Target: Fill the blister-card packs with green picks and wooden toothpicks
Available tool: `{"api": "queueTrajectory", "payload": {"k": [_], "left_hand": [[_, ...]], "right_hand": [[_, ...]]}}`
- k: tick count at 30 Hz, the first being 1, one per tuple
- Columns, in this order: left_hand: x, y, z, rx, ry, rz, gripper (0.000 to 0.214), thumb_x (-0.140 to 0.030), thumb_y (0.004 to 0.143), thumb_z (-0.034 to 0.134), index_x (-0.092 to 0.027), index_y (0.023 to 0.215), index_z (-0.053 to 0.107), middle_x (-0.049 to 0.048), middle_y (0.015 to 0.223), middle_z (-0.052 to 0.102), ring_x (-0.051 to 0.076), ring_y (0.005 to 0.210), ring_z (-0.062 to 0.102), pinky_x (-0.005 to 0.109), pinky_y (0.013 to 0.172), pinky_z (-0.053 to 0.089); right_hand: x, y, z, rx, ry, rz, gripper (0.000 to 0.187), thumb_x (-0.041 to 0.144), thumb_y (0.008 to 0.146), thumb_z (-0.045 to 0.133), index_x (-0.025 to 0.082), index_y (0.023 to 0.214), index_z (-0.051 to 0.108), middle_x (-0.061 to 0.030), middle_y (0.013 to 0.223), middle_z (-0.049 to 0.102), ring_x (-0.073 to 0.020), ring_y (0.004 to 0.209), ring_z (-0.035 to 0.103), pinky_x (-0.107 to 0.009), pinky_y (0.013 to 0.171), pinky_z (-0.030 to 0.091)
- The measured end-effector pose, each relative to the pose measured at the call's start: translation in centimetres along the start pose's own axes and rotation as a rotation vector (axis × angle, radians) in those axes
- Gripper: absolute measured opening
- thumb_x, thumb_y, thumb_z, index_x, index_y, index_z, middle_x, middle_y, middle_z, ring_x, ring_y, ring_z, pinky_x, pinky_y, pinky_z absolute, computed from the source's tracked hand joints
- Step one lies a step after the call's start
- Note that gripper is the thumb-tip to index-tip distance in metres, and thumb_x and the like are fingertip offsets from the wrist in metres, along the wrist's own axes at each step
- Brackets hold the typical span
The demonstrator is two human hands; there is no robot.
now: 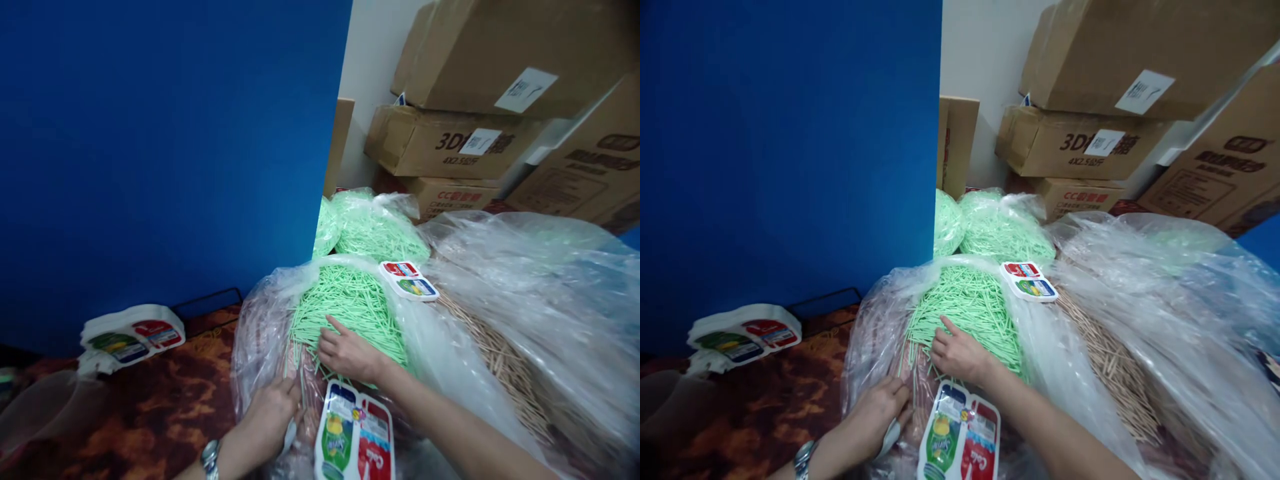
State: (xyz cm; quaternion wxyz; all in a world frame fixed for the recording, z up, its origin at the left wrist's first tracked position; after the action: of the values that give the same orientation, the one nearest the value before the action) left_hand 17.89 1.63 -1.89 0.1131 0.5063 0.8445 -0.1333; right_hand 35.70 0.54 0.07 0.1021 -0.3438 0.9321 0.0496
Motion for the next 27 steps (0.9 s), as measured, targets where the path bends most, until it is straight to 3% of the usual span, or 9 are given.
{"api": "queueTrajectory", "payload": {"k": [5,8,10,13,15,17,23,27], "left_hand": [[-0.8,0.9,-1.5,0.05,-0.037,-0.022,0.015,-0.018,0.087,0.05,-0.017,0.089,0.064,0.0092,0.093,0.068,0.024,0.085,0.064,0.035,0.075,0.052],[-2.2,1.5,-1.8,0.039,-0.178,0.013,0.019,-0.021,0.089,0.049,-0.017,0.1,0.063,0.0103,0.099,0.068,0.024,0.093,0.063,0.035,0.081,0.051],[-2.9,1.7,-1.1,0.027,-0.274,0.037,0.031,-0.026,0.087,0.053,-0.018,0.117,0.056,0.0109,0.107,0.068,0.025,0.098,0.063,0.041,0.091,0.047],[-3.4,1.6,0.9,0.031,-0.351,0.047,0.057,-0.03,0.081,0.062,-0.019,0.133,0.041,0.0138,0.118,0.066,0.029,0.106,0.062,0.054,0.106,0.029],[-3.3,1.7,2.2,0.033,-0.387,0.04,0.066,-0.026,0.077,0.064,-0.019,0.136,0.036,0.0159,0.125,0.062,0.031,0.114,0.057,0.055,0.109,0.025],[-3.2,1.9,3.0,0.019,-0.432,0.029,0.069,-0.022,0.077,0.063,-0.018,0.139,0.033,0.0174,0.132,0.056,0.03,0.122,0.051,0.05,0.107,0.031],[-3.3,3.0,2.2,-0.001,-0.607,-0.038,0.061,-0.019,0.075,0.061,-0.019,0.133,0.043,0.0131,0.125,0.062,0.028,0.111,0.058,0.04,0.097,0.043],[-3.5,3.5,1.9,0.024,-0.683,-0.125,0.055,-0.022,0.075,0.062,-0.02,0.128,0.048,0.0101,0.11,0.068,0.026,0.093,0.064,0.033,0.08,0.049]], "right_hand": [[-1.7,-2.7,-0.8,0.037,-0.009,0.22,0.032,0.016,0.092,0.044,0.018,0.124,0.052,-0.0121,0.123,0.057,-0.0273,0.115,0.049,-0.056,0.104,0.031],[-1.2,-4.3,-1.7,0.056,0.073,0.321,0.039,0.018,0.092,0.047,0.023,0.13,0.046,-0.0118,0.136,0.048,-0.0292,0.121,0.045,-0.053,0.1,0.035],[-0.2,-5.7,-2.5,0.067,0.133,0.408,0.037,0.019,0.092,0.046,0.023,0.129,0.047,-0.0123,0.134,0.05,-0.0277,0.117,0.049,-0.046,0.096,0.039],[1.7,-8.5,-2.7,0.189,0.26,0.637,0.023,0.024,0.094,0.044,0.02,0.111,0.058,-0.0115,0.111,0.063,-0.0239,0.098,0.058,-0.035,0.081,0.046],[3.0,-10.5,-2.1,0.323,0.381,0.821,0.021,0.031,0.093,0.045,0.018,0.099,0.061,-0.0104,0.095,0.065,-0.0225,0.086,0.062,-0.031,0.072,0.046],[4.4,-11.8,-1.2,0.396,0.516,0.945,0.024,0.038,0.09,0.05,0.017,0.096,0.061,-0.0102,0.092,0.064,-0.0225,0.082,0.063,-0.03,0.069,0.044],[5.3,-12.8,0.0,0.228,0.824,1.127,0.029,0.038,0.086,0.052,0.019,0.106,0.058,-0.0079,0.097,0.059,-0.021,0.088,0.06,-0.028,0.076,0.042],[5.2,-13.1,0.1,0.118,0.933,1.126,0.03,0.037,0.083,0.055,0.021,0.108,0.055,-0.0062,0.1,0.057,-0.0197,0.091,0.058,-0.027,0.08,0.041]]}}
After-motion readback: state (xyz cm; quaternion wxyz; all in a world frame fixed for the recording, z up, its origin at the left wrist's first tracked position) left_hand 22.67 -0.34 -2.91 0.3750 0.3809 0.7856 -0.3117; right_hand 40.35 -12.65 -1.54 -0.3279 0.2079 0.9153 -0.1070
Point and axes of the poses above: each hand's wrist, its own y-axis towards the middle knuckle, its own z-axis out of the palm, x = y × z, the point moved 4 cm from there along y, towards the middle knuckle
